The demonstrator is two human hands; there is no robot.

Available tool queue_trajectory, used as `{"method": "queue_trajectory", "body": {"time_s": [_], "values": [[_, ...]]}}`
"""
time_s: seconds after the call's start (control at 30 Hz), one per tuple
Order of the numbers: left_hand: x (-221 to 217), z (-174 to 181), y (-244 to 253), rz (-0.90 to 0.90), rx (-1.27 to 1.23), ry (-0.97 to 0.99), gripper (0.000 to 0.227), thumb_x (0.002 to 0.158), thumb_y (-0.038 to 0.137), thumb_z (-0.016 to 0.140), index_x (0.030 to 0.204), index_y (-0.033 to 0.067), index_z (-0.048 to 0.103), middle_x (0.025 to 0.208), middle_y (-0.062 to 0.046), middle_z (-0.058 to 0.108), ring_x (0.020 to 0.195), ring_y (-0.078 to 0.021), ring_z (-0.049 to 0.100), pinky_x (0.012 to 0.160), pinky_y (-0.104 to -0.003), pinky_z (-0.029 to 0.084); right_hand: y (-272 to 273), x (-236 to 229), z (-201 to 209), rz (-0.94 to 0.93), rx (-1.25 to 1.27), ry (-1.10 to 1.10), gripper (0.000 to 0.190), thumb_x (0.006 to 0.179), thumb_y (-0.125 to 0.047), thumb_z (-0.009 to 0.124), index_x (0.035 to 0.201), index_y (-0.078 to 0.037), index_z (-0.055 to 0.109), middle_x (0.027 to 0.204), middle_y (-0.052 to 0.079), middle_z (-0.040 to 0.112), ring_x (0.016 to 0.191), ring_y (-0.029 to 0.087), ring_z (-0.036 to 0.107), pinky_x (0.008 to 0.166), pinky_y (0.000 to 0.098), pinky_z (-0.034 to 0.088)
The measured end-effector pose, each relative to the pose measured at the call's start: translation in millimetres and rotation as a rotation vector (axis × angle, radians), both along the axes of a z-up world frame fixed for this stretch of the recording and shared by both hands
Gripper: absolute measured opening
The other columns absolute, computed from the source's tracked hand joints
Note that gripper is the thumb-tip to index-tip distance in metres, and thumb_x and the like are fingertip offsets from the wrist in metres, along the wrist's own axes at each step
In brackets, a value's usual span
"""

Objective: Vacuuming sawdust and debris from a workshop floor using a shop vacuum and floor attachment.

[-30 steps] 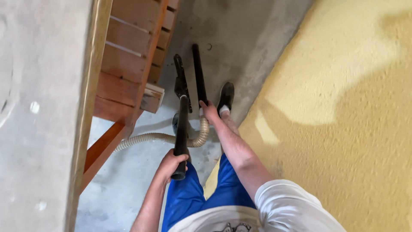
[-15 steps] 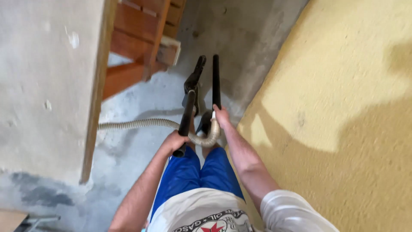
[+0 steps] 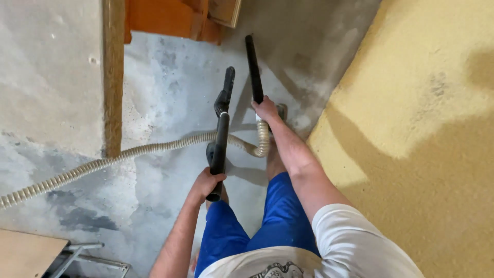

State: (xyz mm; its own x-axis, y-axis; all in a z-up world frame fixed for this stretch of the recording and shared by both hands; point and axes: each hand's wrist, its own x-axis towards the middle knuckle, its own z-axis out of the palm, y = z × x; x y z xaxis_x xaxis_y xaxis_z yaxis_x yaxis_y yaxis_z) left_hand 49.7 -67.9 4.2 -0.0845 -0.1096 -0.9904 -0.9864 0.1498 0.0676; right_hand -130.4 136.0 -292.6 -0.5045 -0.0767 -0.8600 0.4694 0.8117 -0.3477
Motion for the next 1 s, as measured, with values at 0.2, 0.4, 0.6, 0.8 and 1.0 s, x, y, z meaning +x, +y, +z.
{"method": "queue_trajectory", "body": {"time_s": [0.2,0.4,0.6,0.8,1.0], "values": [[56.2,-20.5,-45.2,0.068,0.010,0.035,0.078,0.080,0.041,0.078,0.136,-0.0080,0.055,0.118,-0.034,0.066,0.110,-0.0483,0.067,0.086,-0.058,0.056,-77.1,34.2,50.6,-0.110,-0.098,0.026,0.070,0.099,-0.055,0.057,0.145,-0.003,0.048,0.133,0.029,0.063,0.129,0.048,0.058,0.104,0.0561,0.051],[120.0,-43.1,-83.4,0.159,-0.017,0.078,0.065,0.079,0.031,0.076,0.129,-0.0066,0.059,0.094,-0.029,0.068,0.074,-0.0394,0.074,0.068,-0.053,0.060,-95.1,-2.9,-51.8,-0.134,-0.037,0.184,0.070,0.094,-0.065,0.062,0.137,-0.010,0.057,0.127,0.021,0.068,0.125,0.040,0.062,0.104,0.0490,0.054],[125.9,7.4,-102.6,0.181,-0.011,0.121,0.067,0.080,0.030,0.078,0.131,-0.0093,0.057,0.095,-0.028,0.067,0.072,-0.0374,0.074,0.067,-0.051,0.059,-113.2,98.3,1.6,-0.092,0.011,0.053,0.070,0.094,-0.062,0.055,0.135,-0.005,0.058,0.132,0.025,0.065,0.130,0.041,0.059,0.109,0.0512,0.049],[149.3,33.9,-108.0,0.123,0.004,0.150,0.065,0.077,0.028,0.080,0.128,-0.0082,0.061,0.094,-0.030,0.068,0.071,-0.0387,0.075,0.067,-0.051,0.059,-87.8,218.9,41.9,-0.149,0.064,-0.061,0.071,0.095,-0.059,0.052,0.133,0.000,0.060,0.134,0.029,0.064,0.132,0.043,0.057,0.111,0.0530,0.047],[173.8,59.5,-120.1,-0.159,0.030,0.272,0.065,0.076,0.032,0.078,0.127,-0.0049,0.062,0.098,-0.028,0.071,0.082,-0.0380,0.076,0.075,-0.051,0.060,-50.0,302.6,154.0,-0.529,-0.011,0.081,0.070,0.085,-0.052,0.076,0.131,-0.003,0.061,0.121,0.025,0.069,0.120,0.040,0.066,0.098,0.0498,0.055]]}}
